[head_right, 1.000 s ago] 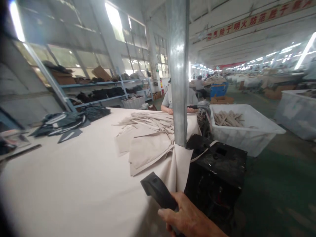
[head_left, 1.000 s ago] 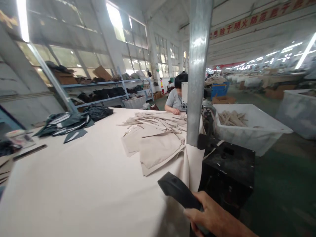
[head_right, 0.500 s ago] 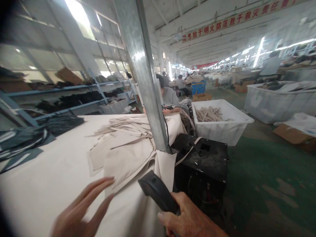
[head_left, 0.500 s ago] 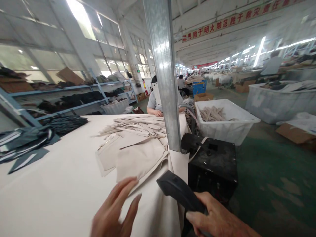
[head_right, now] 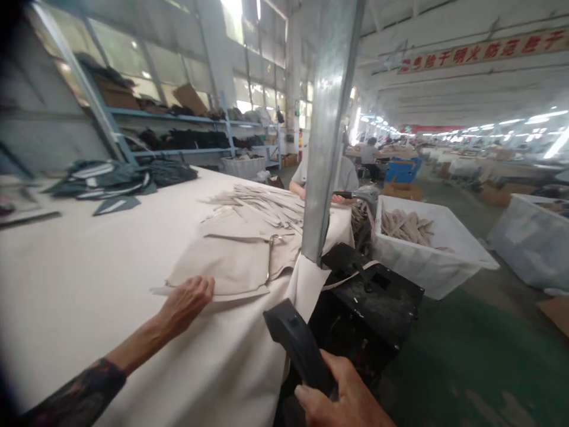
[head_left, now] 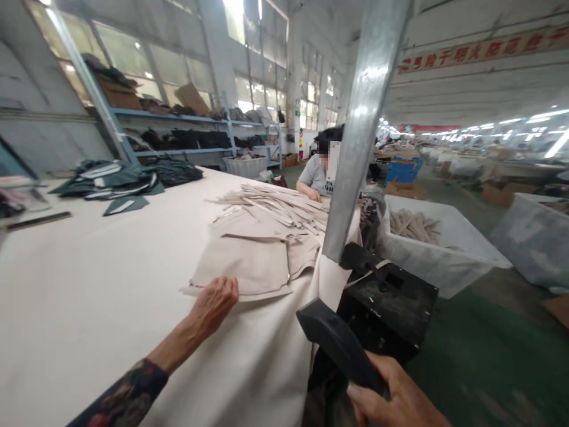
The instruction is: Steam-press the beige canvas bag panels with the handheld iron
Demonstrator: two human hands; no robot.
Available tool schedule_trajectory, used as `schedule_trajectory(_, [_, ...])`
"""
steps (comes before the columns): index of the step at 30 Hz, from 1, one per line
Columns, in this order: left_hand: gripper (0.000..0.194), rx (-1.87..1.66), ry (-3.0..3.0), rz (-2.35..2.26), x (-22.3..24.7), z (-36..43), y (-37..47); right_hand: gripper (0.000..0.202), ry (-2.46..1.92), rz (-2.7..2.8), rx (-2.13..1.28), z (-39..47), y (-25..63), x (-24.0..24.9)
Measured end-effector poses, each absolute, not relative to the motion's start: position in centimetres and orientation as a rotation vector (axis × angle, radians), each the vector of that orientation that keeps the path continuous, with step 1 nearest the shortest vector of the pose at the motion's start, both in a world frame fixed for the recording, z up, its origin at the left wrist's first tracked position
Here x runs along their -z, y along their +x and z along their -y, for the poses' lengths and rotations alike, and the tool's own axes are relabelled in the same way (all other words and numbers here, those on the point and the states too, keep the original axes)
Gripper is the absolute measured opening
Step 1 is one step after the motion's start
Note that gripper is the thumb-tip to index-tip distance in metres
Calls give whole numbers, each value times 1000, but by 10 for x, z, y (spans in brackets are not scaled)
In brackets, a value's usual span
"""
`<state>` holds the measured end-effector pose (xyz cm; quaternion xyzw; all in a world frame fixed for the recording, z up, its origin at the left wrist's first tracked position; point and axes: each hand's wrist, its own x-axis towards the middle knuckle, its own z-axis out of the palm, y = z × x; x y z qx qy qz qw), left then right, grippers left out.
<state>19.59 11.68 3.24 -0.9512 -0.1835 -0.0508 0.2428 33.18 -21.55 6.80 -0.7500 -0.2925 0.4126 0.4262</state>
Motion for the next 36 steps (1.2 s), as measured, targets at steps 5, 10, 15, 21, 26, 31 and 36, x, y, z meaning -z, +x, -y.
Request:
schedule_trajectory(5, [44,-68,-2581,723,-12,-53,93,27,-1797,992,-1195,191,315,-67])
schedule_trajectory(10, [45,242,-2717,726,21,-12,45,26,-1790,1176,-1243,169,291,-75])
schedule_trajectory(15, [32,581,-2820,736,33,-18,38,23,-1862,1312,-1187,143,270,-90])
schedule_trajectory(21, [43,456,-2917,677,32,-23,40,24,-1934,1260,-1259,88,261,-81])
schedule_trajectory(26, [49,277,-2961,718,27,-13,42,28,-1946,1233,-1128,45,266,-73])
schedule_trajectory(31, [34,122,-3183,789,-1,-36,49,31,-1833,1273,-1072,22,275,-82])
schedule_trajectory(36, [28,586,-2939,1235,-21,-125,71,26,-1791,1299,-1156,-5,275,-82])
